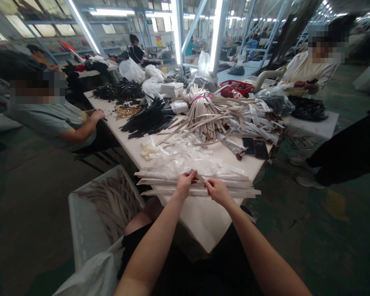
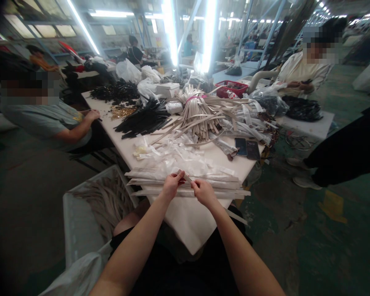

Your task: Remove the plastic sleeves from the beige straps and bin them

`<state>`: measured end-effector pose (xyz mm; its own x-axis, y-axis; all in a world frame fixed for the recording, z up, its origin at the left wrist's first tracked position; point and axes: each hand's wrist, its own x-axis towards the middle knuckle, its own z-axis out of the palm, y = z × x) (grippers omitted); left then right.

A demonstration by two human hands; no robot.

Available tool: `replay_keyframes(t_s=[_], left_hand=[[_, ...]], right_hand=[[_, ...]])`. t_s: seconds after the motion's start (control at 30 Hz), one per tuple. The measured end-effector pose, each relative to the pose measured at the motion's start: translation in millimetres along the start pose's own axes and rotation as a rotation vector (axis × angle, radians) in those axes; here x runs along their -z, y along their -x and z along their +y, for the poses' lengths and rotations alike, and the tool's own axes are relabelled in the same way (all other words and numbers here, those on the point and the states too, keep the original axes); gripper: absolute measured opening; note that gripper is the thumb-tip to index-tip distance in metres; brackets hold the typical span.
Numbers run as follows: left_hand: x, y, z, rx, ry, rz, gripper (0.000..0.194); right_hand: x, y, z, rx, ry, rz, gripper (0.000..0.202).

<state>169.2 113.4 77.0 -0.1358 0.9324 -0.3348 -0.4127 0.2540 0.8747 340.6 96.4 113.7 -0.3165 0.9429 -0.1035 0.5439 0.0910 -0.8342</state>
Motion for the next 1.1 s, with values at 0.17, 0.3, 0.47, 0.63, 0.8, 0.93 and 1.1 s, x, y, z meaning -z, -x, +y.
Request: replay_keyframes(t_s=[0.17,0.3,0.47,0.63,0.8,0.93,1.1], left_hand=[[2.0,10.8,-1.0,0.066,-0.026,-0.077,0.050],[9.3,12.0,7.7,-0.066,0.031,0.120,0.047],[-5.8,23.5,-2.7,-0.021,-0.010,0.031,0.047],[-7.0,24.7,5.2,-0.065,0.047,0.124,0.047],[-10.2,30.1,-2.7,-0.063,0.013,0.156,0.048],[-16.8,36.0,-9.6,-0.009,0.016,0.098,0.050],[-14.0,38.1,-1.5,-0.077,0.044,0.204,0.049]], right_hand=[[3.0,-2.4,7.8,0.000,-0.062,-0.113,0.042],[12.1,1.0,16.8,0.000,-0.090,-0.201,0.032],[13.9,-3.4,9.1,0.041,-0.105,-0.171,0.035],[24.3,-3.3,11.9,0.025,-0.160,-0.291,0.033],[22.7,-2.2,14.8,0.026,-0.159,-0.275,0.034],[20.9,-4.0,14.5,0.041,-0.183,-0.295,0.036],[33.1,-2.9,22.0,0.010,-0.117,-0.326,0.035]])
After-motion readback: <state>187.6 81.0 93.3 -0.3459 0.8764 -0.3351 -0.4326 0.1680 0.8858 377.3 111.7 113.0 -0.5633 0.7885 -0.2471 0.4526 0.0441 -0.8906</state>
